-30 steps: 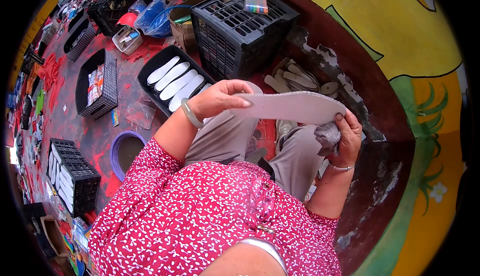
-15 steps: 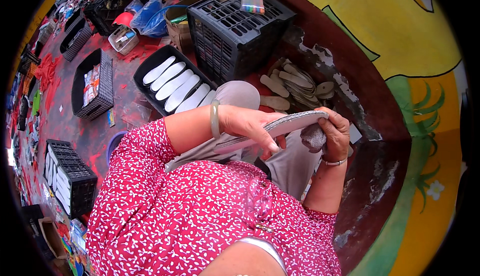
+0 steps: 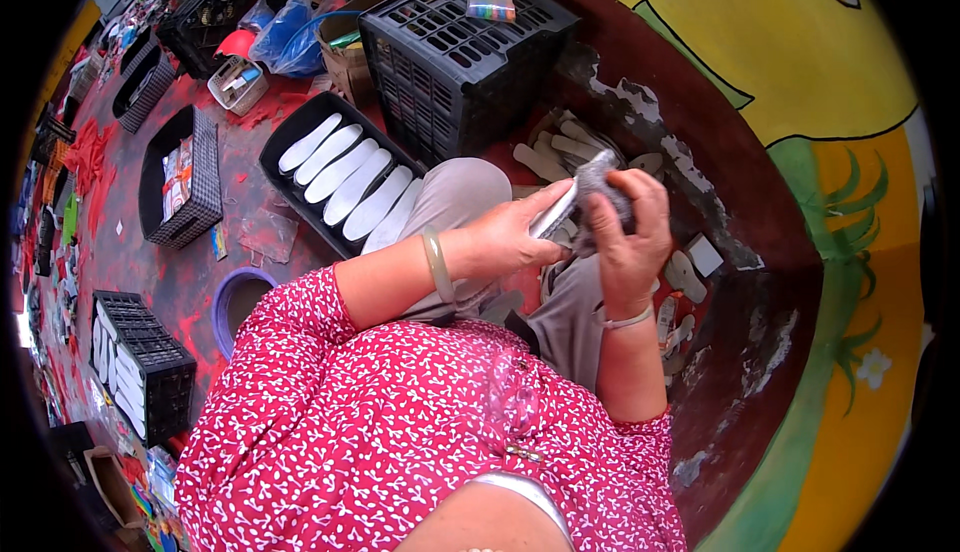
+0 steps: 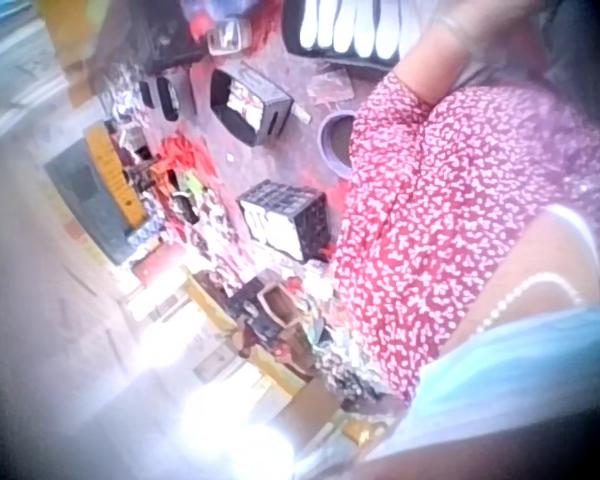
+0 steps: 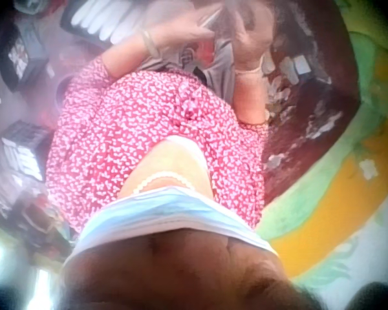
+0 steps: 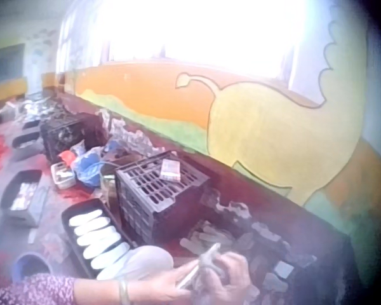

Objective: The person wipes white shoe insoles with a cloth, stacks them in a crate, and ties a stack of insoles with a string.

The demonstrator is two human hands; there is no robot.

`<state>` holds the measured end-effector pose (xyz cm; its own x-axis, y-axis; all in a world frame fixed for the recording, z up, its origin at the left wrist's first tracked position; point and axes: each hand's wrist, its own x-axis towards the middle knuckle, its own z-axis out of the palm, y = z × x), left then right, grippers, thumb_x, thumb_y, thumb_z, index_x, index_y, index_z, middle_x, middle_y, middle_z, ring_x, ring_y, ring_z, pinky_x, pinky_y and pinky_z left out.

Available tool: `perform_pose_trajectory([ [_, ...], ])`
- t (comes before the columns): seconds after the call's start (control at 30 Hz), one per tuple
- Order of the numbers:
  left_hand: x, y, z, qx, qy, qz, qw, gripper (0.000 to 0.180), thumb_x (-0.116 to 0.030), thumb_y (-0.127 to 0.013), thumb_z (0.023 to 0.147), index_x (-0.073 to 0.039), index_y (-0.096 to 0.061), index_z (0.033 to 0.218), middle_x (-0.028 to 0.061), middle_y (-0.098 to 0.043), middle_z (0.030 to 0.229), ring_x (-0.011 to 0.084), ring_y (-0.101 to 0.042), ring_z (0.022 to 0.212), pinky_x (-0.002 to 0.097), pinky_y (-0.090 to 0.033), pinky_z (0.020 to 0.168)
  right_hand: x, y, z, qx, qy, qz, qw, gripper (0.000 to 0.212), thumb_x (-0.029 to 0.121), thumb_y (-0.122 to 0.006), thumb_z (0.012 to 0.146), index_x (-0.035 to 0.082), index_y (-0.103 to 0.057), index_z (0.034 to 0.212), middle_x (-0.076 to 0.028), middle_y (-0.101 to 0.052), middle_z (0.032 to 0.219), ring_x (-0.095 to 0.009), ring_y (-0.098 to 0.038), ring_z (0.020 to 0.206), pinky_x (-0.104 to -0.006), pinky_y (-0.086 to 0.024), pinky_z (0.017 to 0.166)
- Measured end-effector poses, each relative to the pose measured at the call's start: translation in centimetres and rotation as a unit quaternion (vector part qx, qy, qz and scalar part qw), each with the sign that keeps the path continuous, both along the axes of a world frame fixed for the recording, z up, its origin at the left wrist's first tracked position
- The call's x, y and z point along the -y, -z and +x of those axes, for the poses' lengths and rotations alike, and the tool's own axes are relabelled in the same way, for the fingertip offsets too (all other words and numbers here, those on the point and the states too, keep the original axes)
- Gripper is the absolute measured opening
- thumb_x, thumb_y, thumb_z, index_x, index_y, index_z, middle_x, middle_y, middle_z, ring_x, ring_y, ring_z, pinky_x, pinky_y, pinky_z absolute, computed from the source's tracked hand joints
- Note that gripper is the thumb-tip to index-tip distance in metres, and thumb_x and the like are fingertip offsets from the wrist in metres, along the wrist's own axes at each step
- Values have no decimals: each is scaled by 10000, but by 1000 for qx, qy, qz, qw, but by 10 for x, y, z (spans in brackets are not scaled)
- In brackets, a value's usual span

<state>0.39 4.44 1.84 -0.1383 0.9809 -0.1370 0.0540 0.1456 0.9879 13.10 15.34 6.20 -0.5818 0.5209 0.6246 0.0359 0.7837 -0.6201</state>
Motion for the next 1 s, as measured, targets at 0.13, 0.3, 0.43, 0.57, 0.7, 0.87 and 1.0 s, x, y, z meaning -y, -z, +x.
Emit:
perform_pose_trajectory([
  [0.13, -6, 27, 4, 87, -41, 117, 988, 750, -147, -698, 758, -63, -337, 1410, 103, -570, 1145, 130, -524, 1055, 298, -450, 889, 33, 3, -3, 46, -87, 102, 990, 280, 8, -711, 692, 24, -639, 961, -121, -576, 982, -281, -555, 874, -351, -466, 761],
  [0.3, 10, 12, -3, -142, -58, 55, 987, 786, -103, -611, 707, -144, -319, 1436, 175, -520, 1074, 288, -582, 949, 342, -471, 829, 1, -2, -2, 16, 5, 173, 985, 214, 3, -688, 735, 17, -636, 942, -130, -596, 933, -278, -578, 843, -353, -473, 757],
  [0.43, 14, 6, 1, -124, -23, 35, 991, 787, -115, -630, 721, -143, -308, 1439, 170, -519, 1002, 300, -549, 933, 359, -438, 834, -30, -1, 1, -1, 82, 126, 989, 179, 3, -667, 758, 12, -629, 933, -130, -601, 922, -276, -587, 865, -356, -473, 771],
  [0.57, 7, 14, -2, -166, -47, 45, 984, 790, -131, -653, 738, -129, -297, 1444, 156, -527, 1064, 265, -556, 943, 345, -443, 841, 8, 6, -5, 15, 13, 146, 989, 191, -3, -679, 740, 15, -629, 924, -130, -602, 919, -285, -585, 852, -350, -470, 771],
  [0.7, -5, 51, -9, 54, -75, 168, 981, 802, -163, -700, 760, -123, -287, 1446, 128, -552, 1099, 193, -609, 872, 271, -488, 734, 27, 4, 3, 66, -169, -95, 979, 174, -2, -670, 754, 7, -627, 922, -96, -604, 904, -224, -586, 850, -298, -463, 754],
  [0.87, 8, 31, -31, 398, -30, 64, 915, 578, -270, -557, 899, 5, -347, 1362, 167, -476, 1306, 253, -558, 1120, 352, -493, 907, -6, -12, 12, -70, -78, -459, 882, 143, 60, -587, 893, -8, -606, 1017, -52, -624, 927, -94, -595, 842, -212, -492, 749],
  [1.0, 6, 18, -25, 568, -35, 105, 816, 514, -213, -523, 919, 27, -369, 1347, 181, -524, 1252, 262, -579, 1088, 367, -496, 926, -33, -21, 1, -160, -110, -406, 893, 244, 31, -598, 875, 5, -560, 1114, -75, -622, 1008, -128, -610, 887, -249, -506, 796],
])
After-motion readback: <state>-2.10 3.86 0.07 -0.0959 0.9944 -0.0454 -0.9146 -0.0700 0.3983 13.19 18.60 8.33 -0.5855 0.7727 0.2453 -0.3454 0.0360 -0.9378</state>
